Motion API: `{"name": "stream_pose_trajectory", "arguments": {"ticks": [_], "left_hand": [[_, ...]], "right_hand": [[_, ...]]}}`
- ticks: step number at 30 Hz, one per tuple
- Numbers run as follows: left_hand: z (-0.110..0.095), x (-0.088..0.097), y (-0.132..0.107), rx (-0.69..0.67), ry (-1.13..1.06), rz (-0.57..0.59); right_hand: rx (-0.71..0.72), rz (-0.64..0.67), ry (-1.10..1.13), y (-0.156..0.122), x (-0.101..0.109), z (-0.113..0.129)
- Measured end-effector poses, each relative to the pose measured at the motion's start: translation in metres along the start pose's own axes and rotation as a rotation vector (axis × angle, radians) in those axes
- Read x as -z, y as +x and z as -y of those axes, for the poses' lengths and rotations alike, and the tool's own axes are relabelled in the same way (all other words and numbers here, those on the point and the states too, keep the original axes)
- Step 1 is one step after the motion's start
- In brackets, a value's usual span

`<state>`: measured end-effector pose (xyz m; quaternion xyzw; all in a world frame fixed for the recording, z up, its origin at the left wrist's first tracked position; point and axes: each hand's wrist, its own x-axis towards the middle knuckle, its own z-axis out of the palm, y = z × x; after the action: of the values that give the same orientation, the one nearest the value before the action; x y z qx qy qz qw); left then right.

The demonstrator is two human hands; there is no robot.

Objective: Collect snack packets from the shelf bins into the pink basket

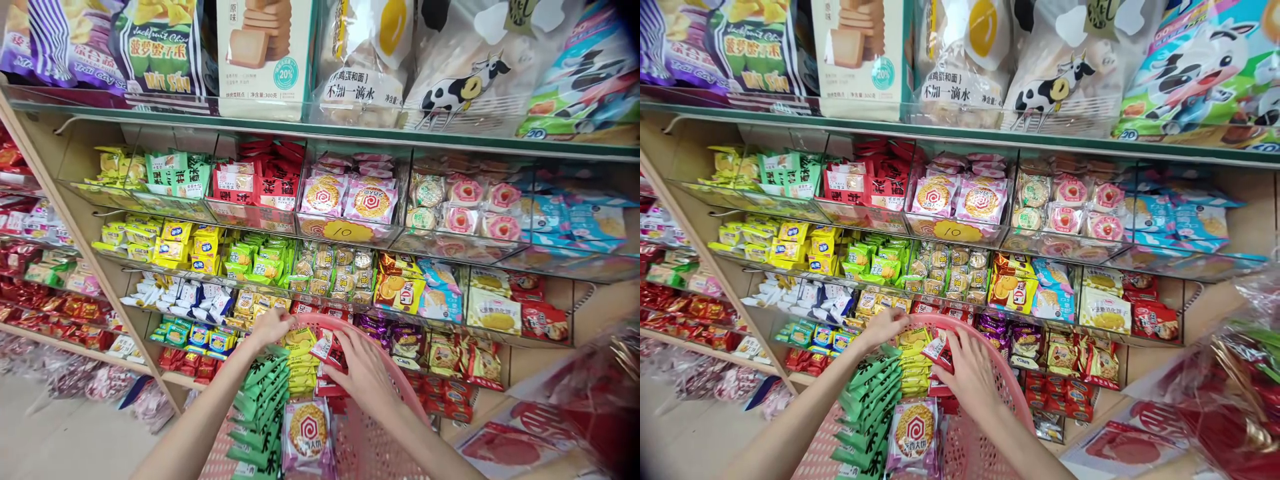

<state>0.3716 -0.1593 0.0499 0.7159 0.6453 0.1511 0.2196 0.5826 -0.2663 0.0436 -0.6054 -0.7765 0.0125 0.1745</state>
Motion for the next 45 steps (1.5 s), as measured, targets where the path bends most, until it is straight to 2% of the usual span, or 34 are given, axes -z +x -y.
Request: {"name": "stream_pose_trajectory", "arguments": {"ticks": [5,14,18,23,29,37,42,45], "left_hand": [[0.001,0.000,-0.001,0.002,-0.030,0.001],[0.008,0.004,-0.002,0.020,-0.021,-0.011],[0.009,0.005,0.000,0.031,-0.021,-0.011],[0.008,0.008,0.000,0.035,-0.003,-0.006],[0.007,0.006,0.004,0.028,-0.006,-0.006],[-0.002,0.006,0.000,0.038,0.007,-0.005],[0.003,0.003,-0.001,0.014,-0.026,-0.017],[0.008,0.000,0.001,0.019,-0.026,-0.031]], "right_hand": [[0.000,-0.008,0.059,0.001,-0.008,-0.008],[0.246,0.074,0.169,0.008,0.002,-0.034],[0.282,0.082,0.159,0.009,0.002,-0.043],[0.214,0.083,0.160,-0.004,0.000,-0.045],[0.027,0.229,0.055,-0.016,0.002,-0.021],[-0.064,0.150,-0.111,-0.010,-0.005,0.008],[-0.080,0.163,-0.063,-0.010,-0.007,0.010],[-0.121,0.179,-0.031,-0.010,0.002,0.006]]}}
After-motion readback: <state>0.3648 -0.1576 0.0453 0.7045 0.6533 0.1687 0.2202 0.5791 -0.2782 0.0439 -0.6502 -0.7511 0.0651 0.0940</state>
